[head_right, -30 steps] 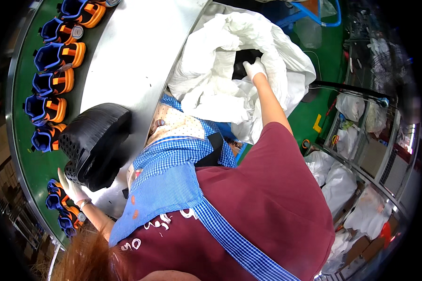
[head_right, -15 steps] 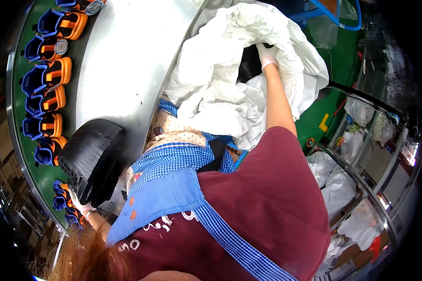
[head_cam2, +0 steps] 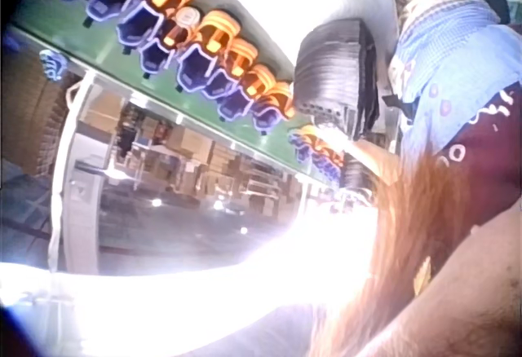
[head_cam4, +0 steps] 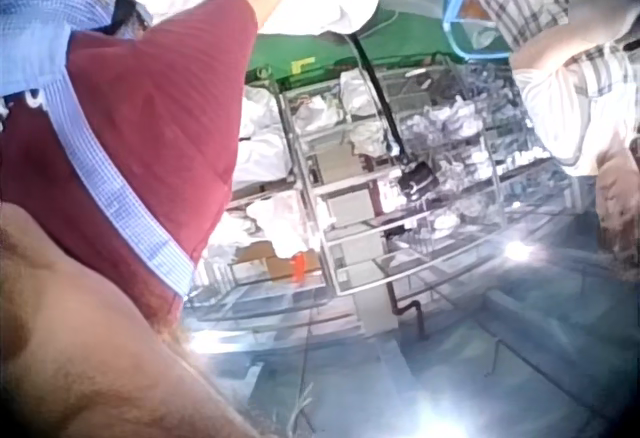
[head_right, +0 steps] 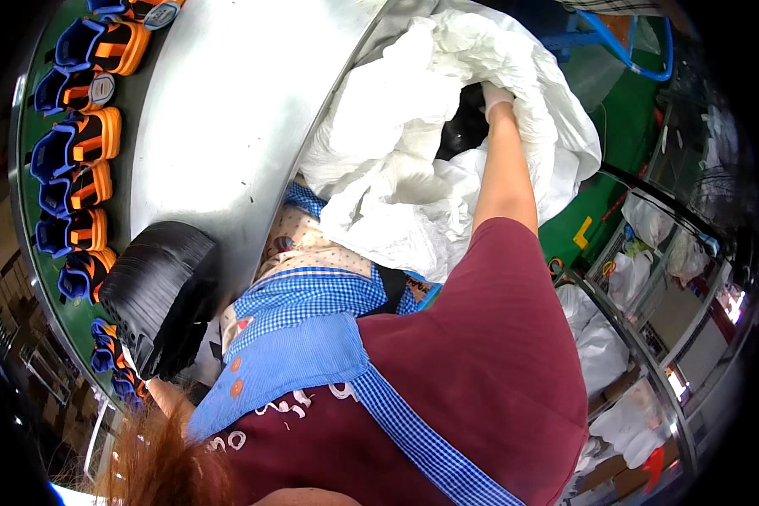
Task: The person inserts black plastic insoles into blue and orange shoes on a factory assembly line. They repeatedly pick up an insole, place it into a shoe, and then move the shoe down the line. The person also handles a white sack to retrieve more insoles.
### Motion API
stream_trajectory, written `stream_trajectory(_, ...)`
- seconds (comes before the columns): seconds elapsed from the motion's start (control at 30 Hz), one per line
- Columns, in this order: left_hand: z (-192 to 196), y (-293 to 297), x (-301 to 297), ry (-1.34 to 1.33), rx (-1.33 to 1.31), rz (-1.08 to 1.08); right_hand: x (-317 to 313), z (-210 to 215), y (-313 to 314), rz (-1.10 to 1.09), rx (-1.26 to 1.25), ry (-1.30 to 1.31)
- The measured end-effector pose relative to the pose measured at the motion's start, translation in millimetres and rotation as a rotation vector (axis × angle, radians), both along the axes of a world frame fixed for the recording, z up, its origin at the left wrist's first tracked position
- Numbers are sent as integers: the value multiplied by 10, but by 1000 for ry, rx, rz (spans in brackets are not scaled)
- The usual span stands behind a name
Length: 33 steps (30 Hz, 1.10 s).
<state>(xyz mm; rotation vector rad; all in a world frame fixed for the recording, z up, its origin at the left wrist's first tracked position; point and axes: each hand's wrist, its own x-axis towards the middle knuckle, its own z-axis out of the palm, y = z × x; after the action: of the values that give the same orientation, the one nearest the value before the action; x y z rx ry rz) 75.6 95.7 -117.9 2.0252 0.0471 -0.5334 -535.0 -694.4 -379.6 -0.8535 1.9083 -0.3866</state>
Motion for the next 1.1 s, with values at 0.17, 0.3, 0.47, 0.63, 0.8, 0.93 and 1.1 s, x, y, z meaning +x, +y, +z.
stream_trajectory(0.17,-26,81,-40,2,5,25,-22,483,32,1248,-28,681)
stream_trajectory(0.3,-62,71,-19,5,-3,40,-65,272,16,899,-17,718)
stream_trajectory(0.47,-56,98,-63,6,9,64,-20,199,-34,777,-55,693)
stream_trajectory(0.63,-31,105,-106,10,13,90,95,186,-124,734,-94,661)
stream_trajectory(0.8,-79,80,-65,24,-1,94,184,137,-205,717,-125,651)
stream_trajectory(0.93,-127,170,-3,53,-33,91,228,121,-267,706,-157,655)
stream_trajectory(1.1,-59,558,147,222,-236,-32,434,-31,-323,716,-207,614)
